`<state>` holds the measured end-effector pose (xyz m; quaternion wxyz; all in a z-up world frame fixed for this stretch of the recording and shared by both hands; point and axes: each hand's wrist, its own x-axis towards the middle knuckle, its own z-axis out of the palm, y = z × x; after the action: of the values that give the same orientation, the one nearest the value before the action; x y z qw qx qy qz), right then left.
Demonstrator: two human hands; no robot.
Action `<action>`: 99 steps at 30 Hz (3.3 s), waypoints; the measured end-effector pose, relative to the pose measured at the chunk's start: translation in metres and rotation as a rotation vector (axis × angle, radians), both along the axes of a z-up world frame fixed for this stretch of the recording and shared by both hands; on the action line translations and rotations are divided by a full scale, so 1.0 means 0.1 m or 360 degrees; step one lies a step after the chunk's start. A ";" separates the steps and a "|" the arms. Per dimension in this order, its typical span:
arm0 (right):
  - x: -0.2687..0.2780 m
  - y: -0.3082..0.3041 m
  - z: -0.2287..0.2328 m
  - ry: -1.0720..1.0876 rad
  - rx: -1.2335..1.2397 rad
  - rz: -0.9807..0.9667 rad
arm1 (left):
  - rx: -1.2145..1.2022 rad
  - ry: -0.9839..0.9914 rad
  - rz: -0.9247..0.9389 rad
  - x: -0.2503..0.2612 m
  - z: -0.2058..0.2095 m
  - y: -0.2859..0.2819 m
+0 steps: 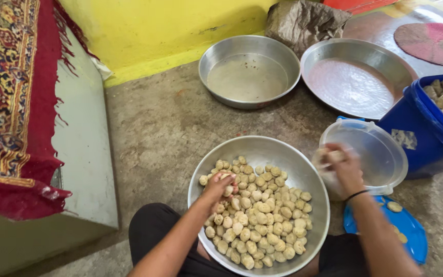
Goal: The person sorts soy chunks by hand, picking them up from a large bowl and placing them into a plastic container or onto a blue tray.
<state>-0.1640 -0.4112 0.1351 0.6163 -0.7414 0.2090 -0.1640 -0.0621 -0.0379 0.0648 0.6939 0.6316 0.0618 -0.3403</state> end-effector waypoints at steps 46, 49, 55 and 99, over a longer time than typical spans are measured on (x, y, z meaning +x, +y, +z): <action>0.57 2.65 -1.08 0.1008 -0.1320 0.1546 | 0.1462 -0.1111 -0.1305 -0.12 -0.68 0.54; 0.42 2.49 -1.09 0.0919 -0.1261 0.1508 | 0.0944 -0.0757 -0.1250 -0.11 -0.65 0.55; -0.05 1.88 -0.82 0.1168 -0.0102 0.1049 | 0.0555 -0.1213 -0.1215 -0.24 -0.81 0.37; -0.60 1.51 -0.67 0.0454 0.1463 0.0415 | -0.0790 0.0515 -0.0264 -0.73 0.44 0.00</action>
<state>-0.2236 -0.2598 0.0685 0.8599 -0.4281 0.2474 0.1266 -0.1349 -0.0382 0.1087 0.7780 0.3833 0.0349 -0.4966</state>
